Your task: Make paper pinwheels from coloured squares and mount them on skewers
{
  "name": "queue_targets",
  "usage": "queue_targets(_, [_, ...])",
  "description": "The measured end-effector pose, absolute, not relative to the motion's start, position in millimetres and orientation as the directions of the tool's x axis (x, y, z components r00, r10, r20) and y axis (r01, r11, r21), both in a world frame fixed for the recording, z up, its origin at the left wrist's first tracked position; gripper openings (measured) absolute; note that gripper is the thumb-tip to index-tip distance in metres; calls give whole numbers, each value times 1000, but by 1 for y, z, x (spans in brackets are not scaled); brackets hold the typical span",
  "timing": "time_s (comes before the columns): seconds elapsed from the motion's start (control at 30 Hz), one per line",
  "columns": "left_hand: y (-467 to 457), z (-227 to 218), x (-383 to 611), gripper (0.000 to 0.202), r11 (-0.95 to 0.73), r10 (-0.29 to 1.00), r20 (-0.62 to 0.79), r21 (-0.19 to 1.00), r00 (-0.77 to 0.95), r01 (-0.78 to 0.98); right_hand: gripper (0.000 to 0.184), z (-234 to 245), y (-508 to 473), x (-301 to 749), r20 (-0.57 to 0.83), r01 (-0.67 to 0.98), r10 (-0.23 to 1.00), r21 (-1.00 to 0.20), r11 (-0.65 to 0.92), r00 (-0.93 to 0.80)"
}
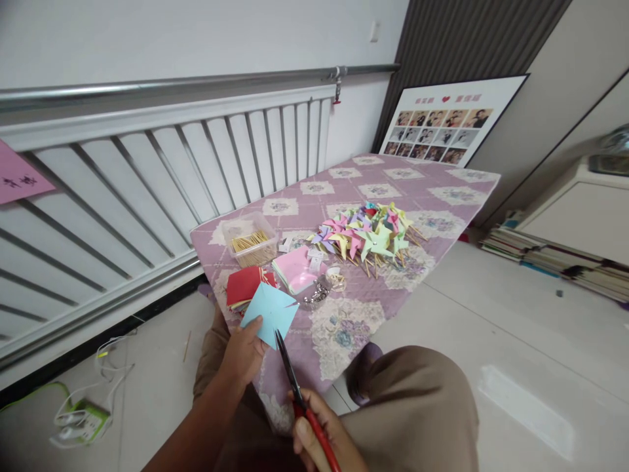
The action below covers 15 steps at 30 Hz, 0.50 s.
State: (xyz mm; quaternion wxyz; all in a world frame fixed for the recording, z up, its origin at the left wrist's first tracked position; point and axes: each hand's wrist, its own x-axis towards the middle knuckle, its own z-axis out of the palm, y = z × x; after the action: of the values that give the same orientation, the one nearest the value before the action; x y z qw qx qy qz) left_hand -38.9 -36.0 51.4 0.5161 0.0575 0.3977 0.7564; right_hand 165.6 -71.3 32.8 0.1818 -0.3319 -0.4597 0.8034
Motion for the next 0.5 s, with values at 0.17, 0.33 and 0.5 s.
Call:
queue_targets(0.17, [-36,49,-40,28,-154,831,-322,650,-453,-744,58,25,-73,164,-376,-5,609,-849,-529,-698])
queue_targets(0.33, [-38,49,-35,30,-157,832,-330,631,-446,-760,57,28,-71,161,-363,19,595,-863,-504,-717])
queue_targets(0.5, [-39,47,-32,29,-149,825,-339,642,-453,-752,58,24,-70,160,-368,0,611,-856,-516,-701])
